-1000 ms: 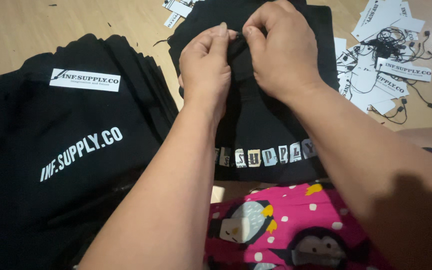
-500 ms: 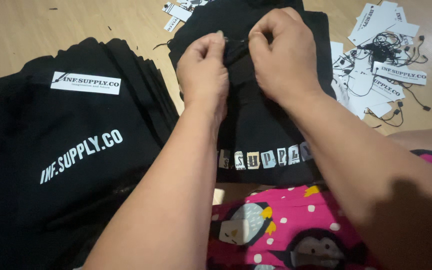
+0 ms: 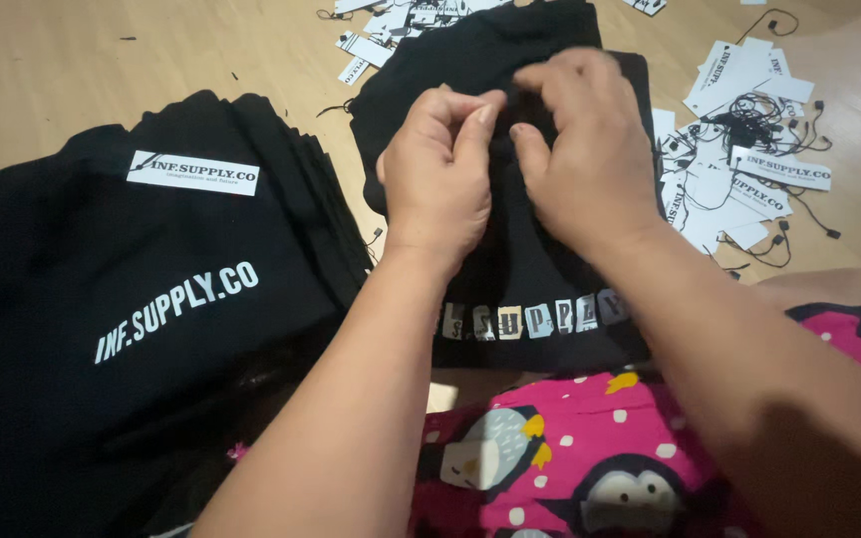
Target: The person attaches white paper tags to a stack of black t-shirts using small black plastic fasteners. They pick up a tag, thread the fastener through the tag and the shirt's collar, and secure it before moving to the next shirt.
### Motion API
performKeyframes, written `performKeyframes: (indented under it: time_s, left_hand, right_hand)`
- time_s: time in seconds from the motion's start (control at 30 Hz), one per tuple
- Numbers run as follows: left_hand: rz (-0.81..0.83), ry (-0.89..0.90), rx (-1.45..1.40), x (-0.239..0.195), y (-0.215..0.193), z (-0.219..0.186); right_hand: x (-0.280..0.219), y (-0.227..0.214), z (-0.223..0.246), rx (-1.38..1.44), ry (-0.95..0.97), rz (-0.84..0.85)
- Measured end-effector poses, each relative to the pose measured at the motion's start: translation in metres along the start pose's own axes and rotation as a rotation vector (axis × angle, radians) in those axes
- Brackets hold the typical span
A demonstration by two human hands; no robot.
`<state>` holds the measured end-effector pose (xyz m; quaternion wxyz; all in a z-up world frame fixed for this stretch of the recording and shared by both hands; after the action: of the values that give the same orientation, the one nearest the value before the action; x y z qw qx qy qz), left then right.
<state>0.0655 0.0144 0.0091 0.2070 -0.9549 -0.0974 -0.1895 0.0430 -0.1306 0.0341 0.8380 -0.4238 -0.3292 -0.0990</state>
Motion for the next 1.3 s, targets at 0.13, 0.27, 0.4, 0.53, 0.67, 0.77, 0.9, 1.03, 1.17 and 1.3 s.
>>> performKeyframes:
  time_s: [0.13,0.27,0.4,0.53,0.67,0.77,0.9,1.03,1.17,1.3]
  left_hand:
    - [0.079,-0.054,0.042,-0.002,0.007,-0.01]
    - [0.042,0.028,0.246,-0.009,0.008,-0.015]
    - [-0.055,0.223,0.388,-0.023,0.001,-0.033]
    - [0.024,0.208,0.222,-0.031,-0.003,-0.029]
    - [0.023,0.213,0.133,-0.041,-0.006,-0.029]
    - [0.01,0.206,0.084,-0.051,-0.013,-0.039]
    - [0.01,0.097,-0.017,-0.058,-0.018,-0.041]
    - [0.042,-0.059,-0.066,-0.063,-0.018,-0.028]
    - [0.124,-0.337,-0.145,-0.074,-0.021,-0.024]
    - [0.151,-0.414,-0.122,-0.082,-0.018,-0.012]
  right_hand:
    - [0.004,-0.003,-0.016,0.061,0.009,0.068]
    - [0.0,-0.005,-0.028,-0.108,0.231,0.2]
    - [-0.003,-0.004,-0.029,-0.246,0.407,0.368]
    - [-0.004,-0.009,-0.012,-0.366,0.301,0.376]
    - [-0.017,-0.013,0.012,-0.225,0.394,0.535]
    - [-0.027,-0.02,0.022,-0.044,0.484,0.563]
    - [-0.046,-0.018,0.014,0.579,0.77,0.441]
    - [-0.068,-0.007,0.007,0.789,0.916,0.346]
    - [-0.089,-0.005,0.013,1.006,1.087,0.367]
    - [-0.093,-0.011,-0.001,0.787,1.093,0.341]
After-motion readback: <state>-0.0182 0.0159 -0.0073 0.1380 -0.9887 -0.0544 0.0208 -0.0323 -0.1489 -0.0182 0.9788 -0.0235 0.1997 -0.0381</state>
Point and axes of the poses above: each hand's wrist, its own x-axis towards the middle knuckle, its own y-axis out of the palm, z = x × y, the point moved 9 cm from there along x, towards the middle knuckle, and after that the axes turned 2 degrees about y, right-handed, at the moved point
